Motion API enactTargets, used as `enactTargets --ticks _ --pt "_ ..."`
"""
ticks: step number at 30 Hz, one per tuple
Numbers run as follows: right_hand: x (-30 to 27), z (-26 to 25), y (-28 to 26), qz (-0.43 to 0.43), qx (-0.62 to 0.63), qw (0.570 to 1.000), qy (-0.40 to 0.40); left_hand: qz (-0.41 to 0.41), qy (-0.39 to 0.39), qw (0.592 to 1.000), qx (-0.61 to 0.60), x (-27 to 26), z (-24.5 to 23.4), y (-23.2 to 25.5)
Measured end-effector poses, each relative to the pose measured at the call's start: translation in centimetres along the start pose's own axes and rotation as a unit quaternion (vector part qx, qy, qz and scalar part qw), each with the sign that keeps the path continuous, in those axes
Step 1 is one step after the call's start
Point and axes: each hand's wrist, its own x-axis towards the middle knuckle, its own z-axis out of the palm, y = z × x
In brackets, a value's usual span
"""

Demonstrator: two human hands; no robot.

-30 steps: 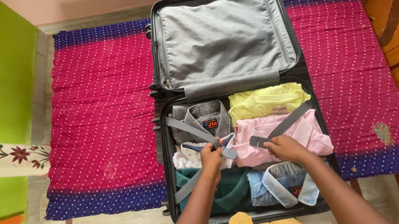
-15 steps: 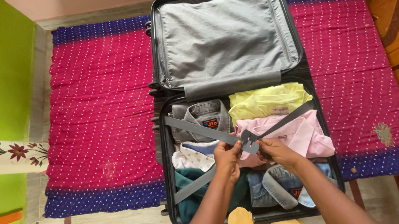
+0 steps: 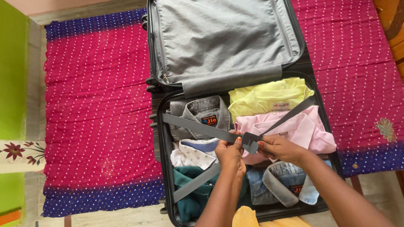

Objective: The person organizes shirts and pants inside a suitcase, secures them with internal straps, closes the lid, and presses down on the exterior surface.

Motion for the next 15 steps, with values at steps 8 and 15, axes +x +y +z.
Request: enactTargets --ticks 8,15 --pt "-0.8 0.7 2.1 -0.007 0.024 1.0 0.017 -0.009 0.027 1.0 -0.01 -0.1 1.4 0.7" --pt "0.2 1.6 3.1 0.004 0.056 0.998 0.005 0.042 0.043 0.998 -0.01 0.4 1.2 -0.2"
